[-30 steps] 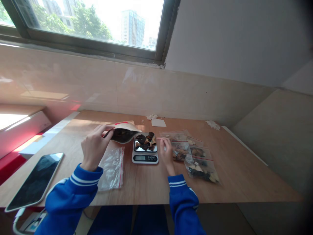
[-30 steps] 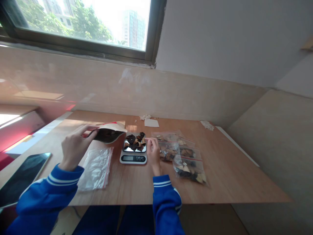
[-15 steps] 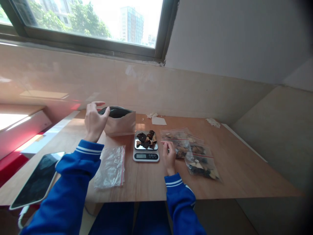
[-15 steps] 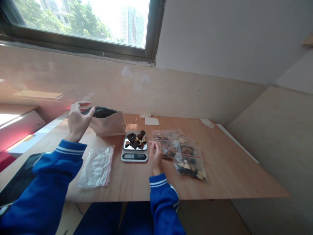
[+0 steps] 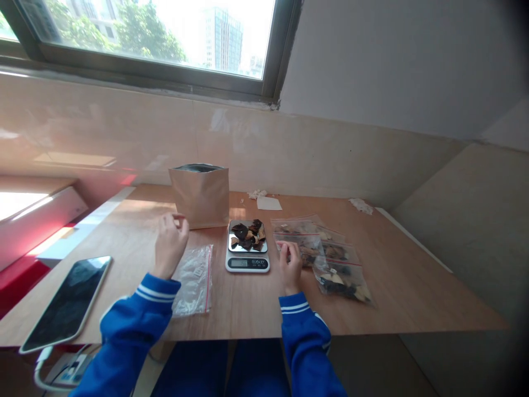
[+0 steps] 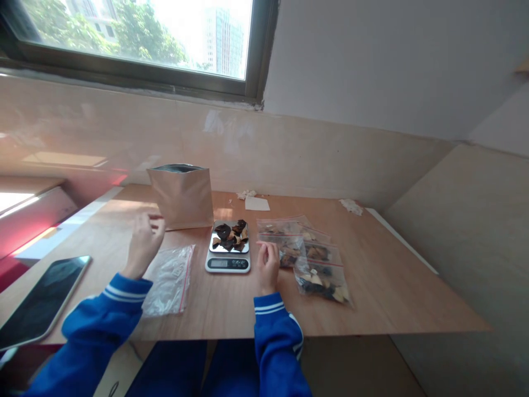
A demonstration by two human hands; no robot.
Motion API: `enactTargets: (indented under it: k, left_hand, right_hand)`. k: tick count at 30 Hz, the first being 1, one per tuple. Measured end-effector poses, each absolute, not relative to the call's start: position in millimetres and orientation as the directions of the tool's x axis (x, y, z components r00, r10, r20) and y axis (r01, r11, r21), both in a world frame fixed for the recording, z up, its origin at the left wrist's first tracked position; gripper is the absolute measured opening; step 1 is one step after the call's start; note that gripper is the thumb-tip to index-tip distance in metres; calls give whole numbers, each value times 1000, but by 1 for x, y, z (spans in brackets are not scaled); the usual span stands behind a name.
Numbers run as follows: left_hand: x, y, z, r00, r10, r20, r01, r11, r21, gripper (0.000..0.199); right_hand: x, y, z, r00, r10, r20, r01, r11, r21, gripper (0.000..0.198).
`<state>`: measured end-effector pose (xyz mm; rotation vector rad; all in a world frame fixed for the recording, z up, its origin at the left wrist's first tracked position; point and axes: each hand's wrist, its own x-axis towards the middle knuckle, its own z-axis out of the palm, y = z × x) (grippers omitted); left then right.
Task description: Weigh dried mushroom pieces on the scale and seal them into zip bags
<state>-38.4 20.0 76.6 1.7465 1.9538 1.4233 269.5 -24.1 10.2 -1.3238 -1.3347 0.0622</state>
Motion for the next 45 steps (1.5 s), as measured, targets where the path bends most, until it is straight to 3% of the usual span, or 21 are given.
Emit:
enactTargets:
  k: [4, 8, 11, 16, 23, 28, 30, 33, 37, 45]
  left_hand:
    - [-23, -33, 28, -55, 987, 149, 804, -45, 593, 32]
    - [-13, -56, 3, 4, 983, 185, 883, -90, 460, 26]
    - [-12, -57, 4, 30, 976, 214, 888, -124, 442, 21]
    - [-5, -60, 25, 10, 960, 281, 783, -182, 595, 23]
    - [10, -75, 56, 81, 930, 359, 481, -352, 803, 26]
    - [0, -75, 67, -300, 876, 377, 388, -249, 887, 31]
    - [-3, -72, 71, -375, 856, 357, 364, -218, 905, 32]
    - [-1, -61, 77, -348, 862, 368, 404, -216, 889, 32]
    - [3, -32, 78, -257, 904, 342, 519, -170, 838, 30]
    - [13, 17, 52, -267, 849, 457, 663, -182, 726, 29]
  right_hand:
    - [272, -30, 9, 352, 672, 651, 625, 349, -698, 30]
    - [269, -36, 10, 350, 662, 663, 627, 360, -690, 29]
    - [255, -49, 15, 319, 682, 658, 600, 391, -698, 29]
    - [197, -83, 31, 125, 830, 543, 514, 414, -751, 27]
    - [139, -81, 52, -15, 924, 382, 493, 340, -801, 26]
    - [166, -54, 40, 93, 960, 264, 420, 203, -885, 32]
    - [182, -46, 40, 82, 966, 243, 377, 196, -905, 36]
    - [203, -35, 44, 48, 936, 348, 434, 294, -852, 36]
    - [228, -11, 38, 150, 821, 551, 658, 333, -676, 31]
    - [222, 17, 4, 83, 806, 586, 829, 271, -490, 48]
